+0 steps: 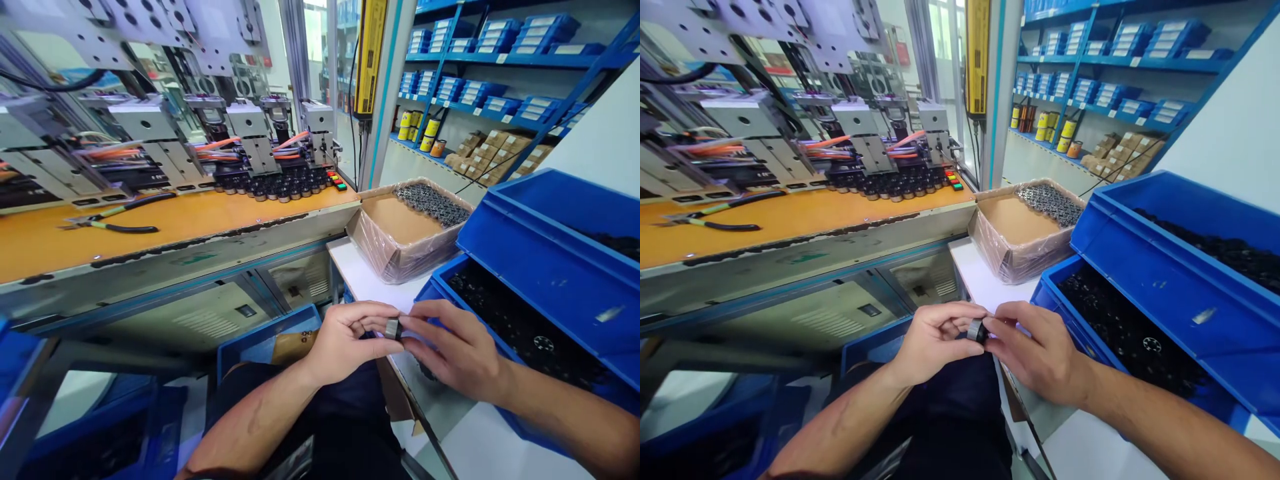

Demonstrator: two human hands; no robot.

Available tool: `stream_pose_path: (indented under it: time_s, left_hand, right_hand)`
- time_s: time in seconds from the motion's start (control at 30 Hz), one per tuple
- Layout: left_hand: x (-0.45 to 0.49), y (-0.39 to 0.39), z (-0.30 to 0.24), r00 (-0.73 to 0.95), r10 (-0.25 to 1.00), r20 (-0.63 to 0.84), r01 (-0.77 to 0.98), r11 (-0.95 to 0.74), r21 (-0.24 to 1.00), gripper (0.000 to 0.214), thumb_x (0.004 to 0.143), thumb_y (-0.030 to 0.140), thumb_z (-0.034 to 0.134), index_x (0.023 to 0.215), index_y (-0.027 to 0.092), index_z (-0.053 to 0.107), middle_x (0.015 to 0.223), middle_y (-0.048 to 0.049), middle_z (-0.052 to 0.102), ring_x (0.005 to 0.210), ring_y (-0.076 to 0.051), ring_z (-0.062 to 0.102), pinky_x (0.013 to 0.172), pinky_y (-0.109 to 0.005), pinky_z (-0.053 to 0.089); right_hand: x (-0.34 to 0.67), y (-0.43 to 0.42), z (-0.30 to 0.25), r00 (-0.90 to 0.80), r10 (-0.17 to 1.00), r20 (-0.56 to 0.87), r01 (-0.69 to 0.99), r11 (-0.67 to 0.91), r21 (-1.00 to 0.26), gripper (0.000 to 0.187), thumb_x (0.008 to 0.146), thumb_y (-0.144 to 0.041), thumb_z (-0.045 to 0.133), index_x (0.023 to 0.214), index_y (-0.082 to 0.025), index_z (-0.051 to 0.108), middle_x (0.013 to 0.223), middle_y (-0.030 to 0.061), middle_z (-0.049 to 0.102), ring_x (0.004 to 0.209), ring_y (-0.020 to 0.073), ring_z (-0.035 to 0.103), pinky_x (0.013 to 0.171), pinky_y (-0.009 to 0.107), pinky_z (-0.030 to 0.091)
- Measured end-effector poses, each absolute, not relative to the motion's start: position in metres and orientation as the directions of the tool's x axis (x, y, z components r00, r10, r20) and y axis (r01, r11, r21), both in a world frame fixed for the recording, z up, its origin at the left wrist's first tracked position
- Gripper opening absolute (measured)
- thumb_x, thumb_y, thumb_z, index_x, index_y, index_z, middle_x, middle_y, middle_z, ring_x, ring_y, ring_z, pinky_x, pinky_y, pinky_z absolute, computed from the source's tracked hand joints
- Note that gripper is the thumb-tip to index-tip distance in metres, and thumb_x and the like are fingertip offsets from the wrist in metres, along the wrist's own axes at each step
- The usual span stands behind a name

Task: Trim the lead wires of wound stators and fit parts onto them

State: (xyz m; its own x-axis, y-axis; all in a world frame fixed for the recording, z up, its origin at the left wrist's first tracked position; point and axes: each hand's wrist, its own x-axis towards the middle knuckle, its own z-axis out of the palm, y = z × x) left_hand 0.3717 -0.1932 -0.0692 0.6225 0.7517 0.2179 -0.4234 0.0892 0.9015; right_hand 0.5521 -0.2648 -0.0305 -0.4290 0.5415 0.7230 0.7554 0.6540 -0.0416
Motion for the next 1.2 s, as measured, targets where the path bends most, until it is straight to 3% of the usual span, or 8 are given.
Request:
stream_pose_path:
  time_s: [0.17,0.33,0.6,0.93,1.2]
  left_hand:
    - [0.3721,-0.1942,-0.0712,0.664,0.731,0.159,-0.445,0.216,0.869,0.04,0.056,0.01,0.088,0.094,0.014,0.077,0.085,-0.0059,0.078,0.075,-0.013,0.072,0.073,-0.021,0.06]
    - [0.3724,-0.1938,-0.073,0.69,0.713,0.122,-0.428,0.266,0.864,0.041,0.057,0.012,0.089,0.095,0.014,0.077,0.086,-0.0067,0.078,0.077,-0.014,0.073,0.073,-0.022,0.06]
    - [0.3718,-0.193,-0.0734,0.707,0.7,0.103,-0.413,0.289,0.864,0.041,0.057,0.016,0.09,0.096,0.013,0.076,0.087,-0.0079,0.078,0.077,-0.016,0.073,0.074,-0.026,0.06]
    - [0.3727,-0.1922,-0.0722,0.702,0.706,0.093,-0.414,0.299,0.86,0.041,0.056,0.015,0.09,0.095,0.014,0.076,0.085,-0.007,0.078,0.076,-0.016,0.072,0.073,-0.024,0.06]
    - [0.3751,-0.1915,-0.0715,0.712,0.696,0.089,-0.437,0.341,0.832,0.04,0.055,0.009,0.089,0.093,0.015,0.077,0.081,-0.0039,0.078,0.073,-0.012,0.072,0.072,-0.019,0.057]
  right_hand:
    - [0.5523,-0.2654,-0.0296,-0.438,0.542,0.717,0.75,0.66,-0.041,0.02,0.092,-0.015,0.059,0.112,-0.011,0.061,0.098,0.0119,0.064,0.087,0.0154,0.065,0.069,0.026,0.059]
    - [0.5518,-0.2644,-0.032,-0.456,0.536,0.711,0.745,0.667,-0.024,0.021,0.092,-0.015,0.06,0.112,-0.011,0.06,0.099,0.0117,0.063,0.087,0.0154,0.065,0.069,0.026,0.059]
    - [0.5514,-0.2639,-0.0322,-0.457,0.527,0.717,0.745,0.667,-0.016,0.022,0.092,-0.016,0.06,0.113,-0.009,0.06,0.1,0.0137,0.064,0.092,0.0177,0.065,0.072,0.028,0.06]
    - [0.5506,-0.2647,-0.0335,-0.431,0.535,0.726,0.753,0.657,-0.038,0.021,0.092,-0.014,0.059,0.113,-0.013,0.06,0.101,0.0114,0.063,0.09,0.0163,0.065,0.071,0.027,0.06]
    - [0.5537,-0.2641,-0.037,-0.443,0.54,0.715,0.743,0.668,-0.044,0.024,0.09,-0.011,0.062,0.113,-0.011,0.06,0.105,0.0138,0.063,0.094,0.0179,0.064,0.074,0.028,0.06]
